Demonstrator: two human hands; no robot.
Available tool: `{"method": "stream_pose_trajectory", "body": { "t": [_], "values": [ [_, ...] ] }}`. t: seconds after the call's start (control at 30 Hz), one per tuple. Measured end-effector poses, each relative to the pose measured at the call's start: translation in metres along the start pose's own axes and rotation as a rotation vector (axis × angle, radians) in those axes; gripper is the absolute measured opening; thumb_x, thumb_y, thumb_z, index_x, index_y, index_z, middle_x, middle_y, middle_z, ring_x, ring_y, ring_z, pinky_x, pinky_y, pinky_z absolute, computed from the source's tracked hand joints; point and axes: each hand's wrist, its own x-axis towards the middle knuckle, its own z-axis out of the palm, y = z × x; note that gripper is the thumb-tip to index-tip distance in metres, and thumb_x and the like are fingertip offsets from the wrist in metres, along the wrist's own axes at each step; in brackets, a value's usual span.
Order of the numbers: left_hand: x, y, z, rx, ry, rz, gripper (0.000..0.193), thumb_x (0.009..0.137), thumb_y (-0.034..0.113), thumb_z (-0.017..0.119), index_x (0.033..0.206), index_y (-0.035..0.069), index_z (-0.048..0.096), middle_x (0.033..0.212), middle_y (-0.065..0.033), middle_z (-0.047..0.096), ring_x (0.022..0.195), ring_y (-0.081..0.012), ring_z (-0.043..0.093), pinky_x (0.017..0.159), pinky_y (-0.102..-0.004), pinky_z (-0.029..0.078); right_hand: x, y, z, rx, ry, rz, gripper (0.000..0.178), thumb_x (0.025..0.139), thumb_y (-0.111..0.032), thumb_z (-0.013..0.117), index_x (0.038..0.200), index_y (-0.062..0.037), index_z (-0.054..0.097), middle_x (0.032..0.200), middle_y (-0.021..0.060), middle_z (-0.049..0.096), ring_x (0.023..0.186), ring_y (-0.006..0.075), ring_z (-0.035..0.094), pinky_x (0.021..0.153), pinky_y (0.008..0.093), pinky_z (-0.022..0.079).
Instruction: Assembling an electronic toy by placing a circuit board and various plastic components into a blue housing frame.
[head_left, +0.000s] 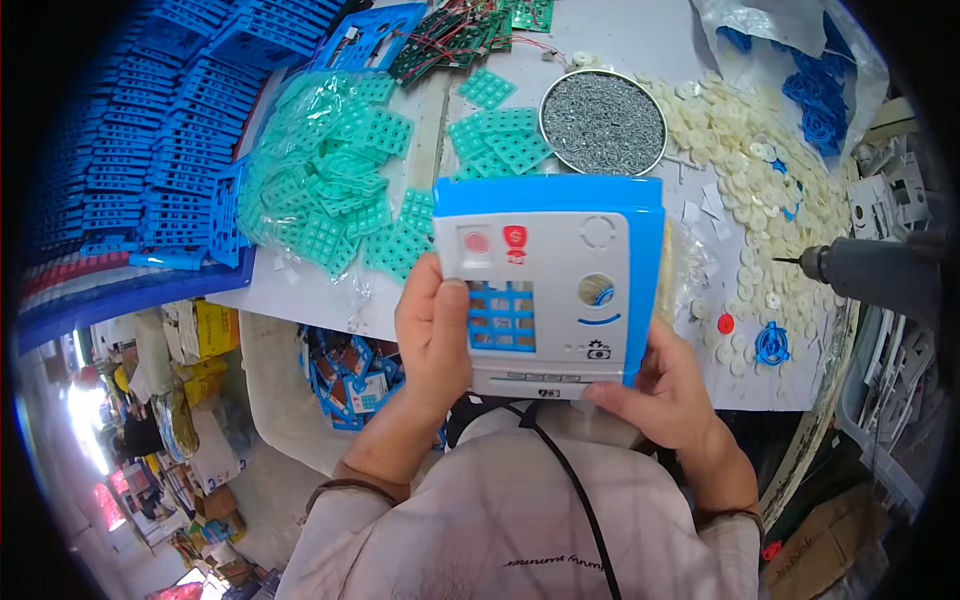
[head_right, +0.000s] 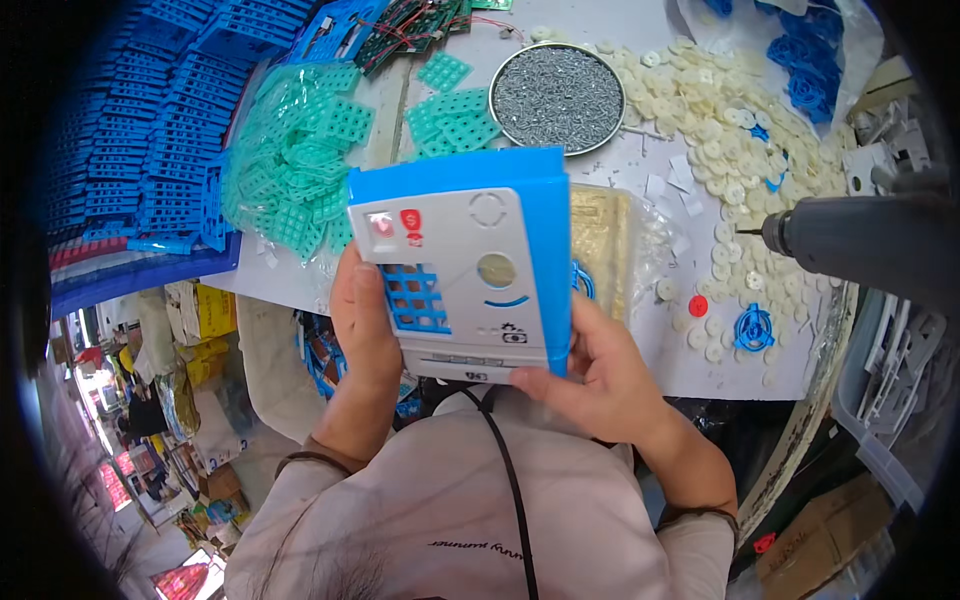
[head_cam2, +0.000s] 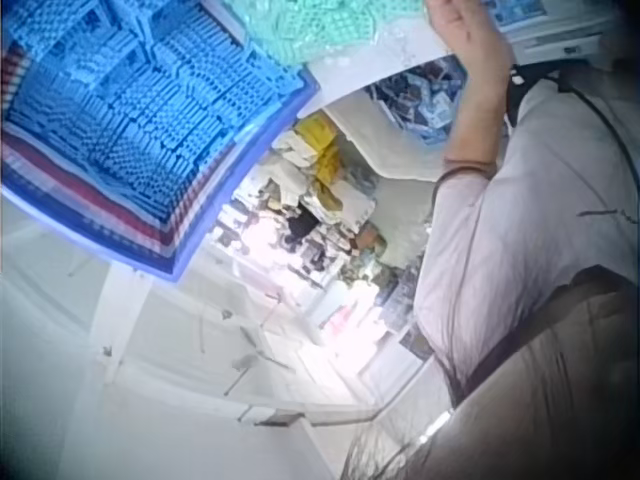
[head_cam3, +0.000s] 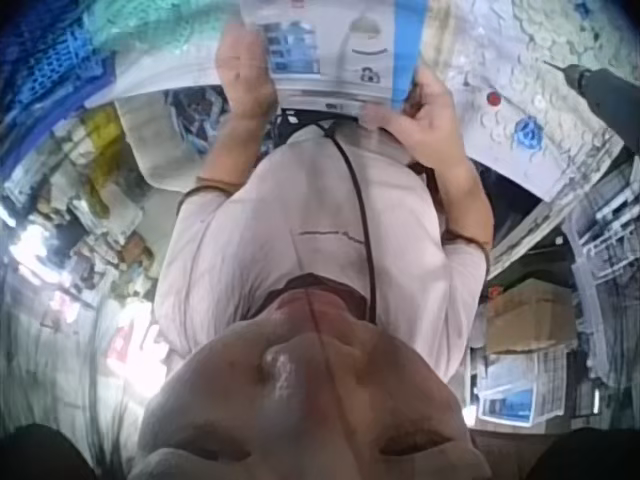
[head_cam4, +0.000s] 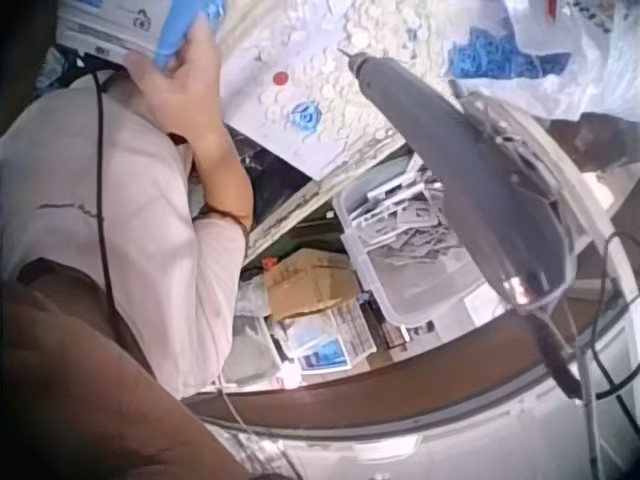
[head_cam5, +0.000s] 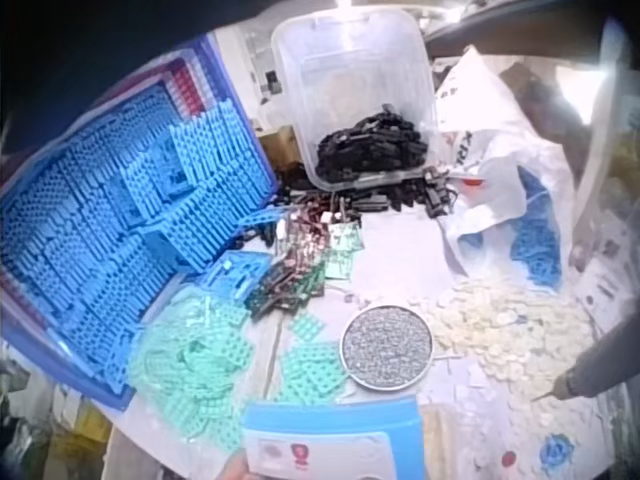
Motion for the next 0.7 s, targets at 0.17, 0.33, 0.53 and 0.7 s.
{"method": "stream_pose_trajectory", "body": {
  "t": [0.17, 0.33, 0.53, 0.7],
  "values": [
    [0.034, 0.011, 0.0, -0.1, 0.044, -0.087, 0.029, 0.11, 0.029, 0.048, 0.098, 0.005, 0.058, 0.083, 0.0023, 0.061, 0.072, -0.0008, 0.053, 0.062, -0.0189, 0.043, 0.0, 0.002, -0.005, 0.004, 0.027, 0.002, 0.062, 0.091, 0.005, 0.072, 0.145, 0.0016, 0.043, 0.133, 0.0118, 0.063, 0.123, 0.0169, 0.061, 0.104, 0.0326, 0.05],
    [0.046, 0.017, -0.004, 0.215, -0.047, 0.111, 0.037, 0.111, 0.029, 0.047, 0.081, 0.008, 0.051, 0.073, 0.006, 0.051, 0.069, -0.0008, 0.042, 0.06, -0.0215, 0.038, -0.003, 0.003, 0.003, -0.01, 0.029, 0.05, 0.06, 0.09, 0.005, 0.073, 0.143, 0.0021, 0.044, 0.133, 0.0122, 0.063, 0.123, 0.0179, 0.062, 0.104, 0.0336, 0.051],
    [0.057, 0.011, -0.001, 0.235, -0.085, 0.064, 0.037, 0.111, 0.028, 0.046, 0.085, 0.005, 0.057, 0.071, 0.0044, 0.052, 0.067, -0.0013, 0.042, 0.058, -0.0227, 0.037, -0.003, 0.007, 0.006, 0.07, 0.069, 0.039, 0.06, 0.09, 0.006, 0.073, 0.143, 0.0026, 0.044, 0.133, 0.0133, 0.063, 0.121, 0.02, 0.063, 0.103, 0.0343, 0.052],
    [0.054, 0.013, -0.022, 0.305, -0.256, -0.135, 0.037, 0.111, 0.029, 0.043, 0.097, 0.001, 0.062, 0.076, -0.0007, 0.061, 0.067, -0.0081, 0.052, 0.063, -0.0246, 0.044, 0.003, 0.009, -0.004, 0.115, 0.16, -0.052, 0.06, 0.09, 0.006, 0.072, 0.143, 0.0033, 0.043, 0.133, 0.0149, 0.064, 0.121, 0.0198, 0.064, 0.102, 0.0342, 0.052]
  ]
}}
